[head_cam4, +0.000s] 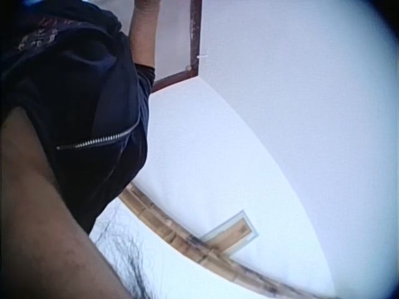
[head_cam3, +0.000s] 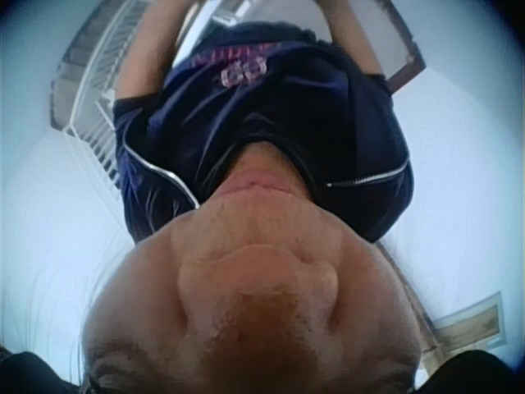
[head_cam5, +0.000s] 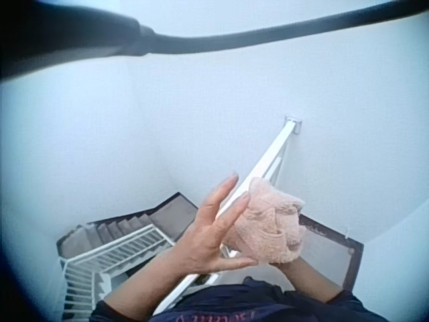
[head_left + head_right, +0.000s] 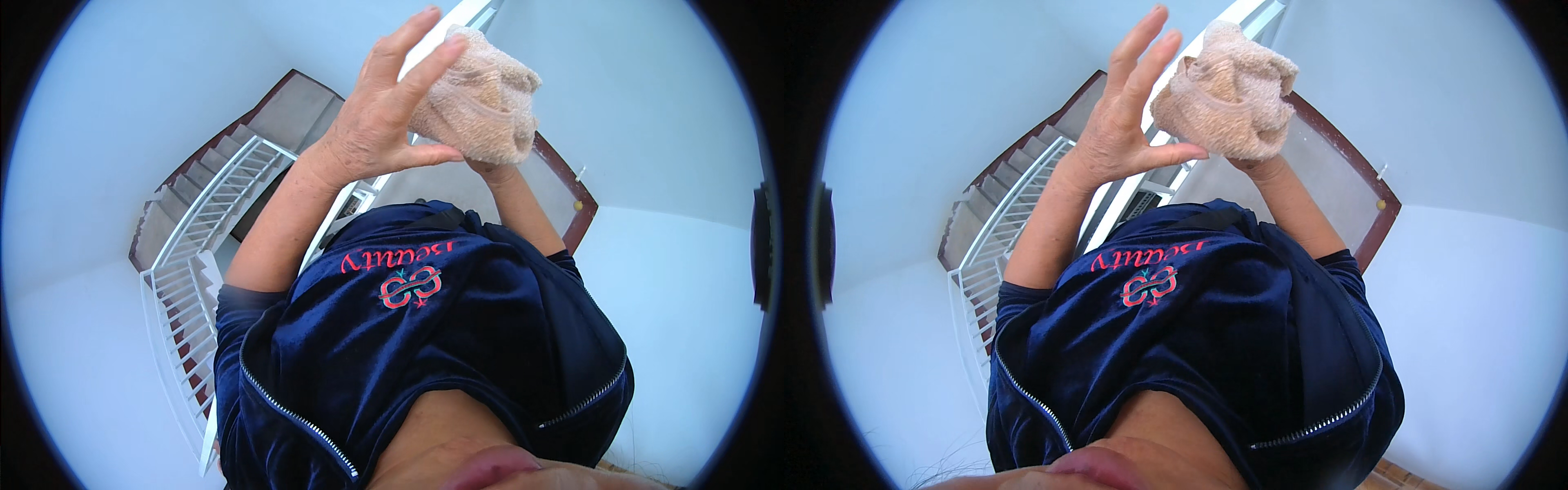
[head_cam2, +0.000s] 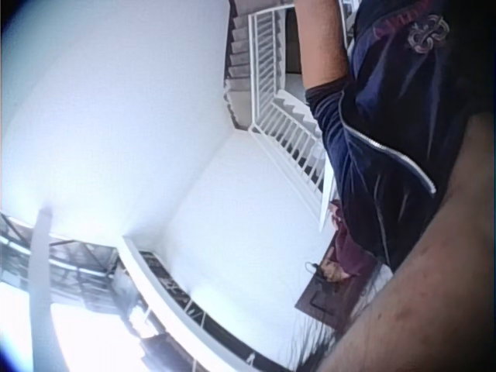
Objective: The person wipes a white metal handrail with a beige cloth. They move along the handrail, wiping it in sections from one end to the other.
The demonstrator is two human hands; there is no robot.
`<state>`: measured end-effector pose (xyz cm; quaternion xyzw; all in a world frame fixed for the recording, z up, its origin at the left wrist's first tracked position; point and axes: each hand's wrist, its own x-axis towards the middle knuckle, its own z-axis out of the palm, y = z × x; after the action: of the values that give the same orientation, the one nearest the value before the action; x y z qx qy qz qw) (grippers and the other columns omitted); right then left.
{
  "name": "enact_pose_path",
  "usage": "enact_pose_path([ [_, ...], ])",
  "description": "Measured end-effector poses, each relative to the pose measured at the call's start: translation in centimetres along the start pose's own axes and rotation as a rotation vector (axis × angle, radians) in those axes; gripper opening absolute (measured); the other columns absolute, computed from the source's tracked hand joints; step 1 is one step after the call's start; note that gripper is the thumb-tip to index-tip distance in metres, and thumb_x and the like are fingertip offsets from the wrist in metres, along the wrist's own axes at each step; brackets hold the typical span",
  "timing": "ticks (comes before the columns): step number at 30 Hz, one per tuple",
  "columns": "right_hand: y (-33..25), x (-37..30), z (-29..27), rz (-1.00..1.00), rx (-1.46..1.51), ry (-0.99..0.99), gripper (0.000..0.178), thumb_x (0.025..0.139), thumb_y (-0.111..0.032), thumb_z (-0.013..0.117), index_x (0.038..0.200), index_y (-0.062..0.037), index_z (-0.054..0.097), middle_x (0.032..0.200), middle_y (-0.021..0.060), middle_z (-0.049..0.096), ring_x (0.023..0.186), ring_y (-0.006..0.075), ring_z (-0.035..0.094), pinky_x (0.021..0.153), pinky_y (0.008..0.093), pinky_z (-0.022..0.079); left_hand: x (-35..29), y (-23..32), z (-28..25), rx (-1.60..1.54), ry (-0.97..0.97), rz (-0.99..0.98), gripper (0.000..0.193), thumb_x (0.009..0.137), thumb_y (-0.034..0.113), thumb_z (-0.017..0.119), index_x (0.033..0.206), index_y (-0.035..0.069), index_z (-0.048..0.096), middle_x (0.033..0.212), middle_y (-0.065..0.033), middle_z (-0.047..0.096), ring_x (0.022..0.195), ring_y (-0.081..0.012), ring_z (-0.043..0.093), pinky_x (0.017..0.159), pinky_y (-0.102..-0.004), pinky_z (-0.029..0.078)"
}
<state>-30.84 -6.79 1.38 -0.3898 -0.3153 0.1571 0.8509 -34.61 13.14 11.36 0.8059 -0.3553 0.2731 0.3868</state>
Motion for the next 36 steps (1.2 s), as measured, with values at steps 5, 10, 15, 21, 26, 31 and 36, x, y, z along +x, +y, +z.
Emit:
enact_pose_path([
  [5,0.0,-0.4,0.1,0.054,-0.641,0.025,0.085,0.091,-0.050,0.070,0.158,-0.0236,0.026,0.160,0.0034,0.036,0.150,0.0229,0.030,0.127,0.0430,0.022,1.2,1.3,-0.5,0.071,-0.145,0.112,0.066,0.068,0.023,0.093,0.125,0.012,0.061,0.158,-0.0195,0.033,0.146,-0.0393,0.035,0.119,-0.0522,0.034],
  [10,0.3,-0.1,0.4,-0.128,-0.645,0.203,0.069,0.088,-0.028,0.079,0.146,-0.0099,0.046,0.144,0.0106,0.053,0.134,0.0245,0.050,0.116,0.0414,0.038,0.0,1.4,-0.3,0.089,0.106,0.253,0.039,0.074,0.011,0.088,0.097,0.005,0.056,0.123,-0.0196,0.067,0.113,-0.0357,0.067,0.099,-0.0442,0.053],
  [15,-0.9,-0.6,-0.6,-0.203,-0.719,0.318,0.059,0.093,-0.016,0.069,0.145,-0.0061,0.043,0.137,0.0091,0.055,0.128,0.0237,0.053,0.109,0.0392,0.043,-1.5,2.0,0.8,-0.009,0.232,0.144,0.041,0.071,0.005,0.086,0.097,0.005,0.055,0.098,-0.0137,0.071,0.080,-0.0261,0.070,0.067,-0.0322,0.055],
  [21,-1.7,0.5,-2.4,-0.445,-0.382,0.528,0.053,0.099,-0.012,0.051,0.148,-0.0053,0.032,0.142,0.0113,0.047,0.129,0.0209,0.049,0.112,0.0365,0.038,-1.3,3.4,2.6,-0.066,0.147,0.021,0.038,0.074,0.007,0.085,0.095,0.006,0.054,0.100,-0.0123,0.072,0.079,-0.0252,0.070,0.065,-0.0315,0.055],
  [26,-1.9,0.9,-6.2,-0.352,-0.233,0.773,0.026,0.104,-0.024,0.050,0.125,-0.0073,0.049,0.112,0.0041,0.058,0.099,0.0155,0.060,0.084,0.0315,0.052,-1.3,4.6,4.0,-0.334,0.112,-0.228,0.035,0.078,0.009,0.084,0.098,0.003,0.056,0.100,-0.0148,0.072,0.081,-0.0246,0.071,0.072,-0.0306,0.056],
  [31,2.6,-2.7,-8.1,0.277,0.382,0.972,0.051,0.106,-0.046,0.047,0.132,-0.0025,0.056,0.120,0.0125,0.067,0.110,0.0274,0.066,0.095,0.0421,0.056,-1.5,3.8,4.7,-0.343,-0.141,-0.803,0.025,0.082,0.004,0.070,0.102,0.001,0.055,0.093,-0.0085,0.067,0.087,-0.0128,0.064,0.077,-0.0296,0.053],
  [36,-1.8,-1.2,-11.0,-0.016,0.117,0.799,0.052,0.101,-0.035,0.060,0.138,0.0000,0.053,0.132,0.0158,0.062,0.122,0.0292,0.061,0.102,0.0472,0.052,-2.1,1.6,3.1,-0.349,0.081,-0.779,0.028,0.082,0.013,0.073,0.102,0.002,0.057,0.088,-0.0086,0.066,0.084,-0.0143,0.064,0.075,-0.0321,0.054],
])
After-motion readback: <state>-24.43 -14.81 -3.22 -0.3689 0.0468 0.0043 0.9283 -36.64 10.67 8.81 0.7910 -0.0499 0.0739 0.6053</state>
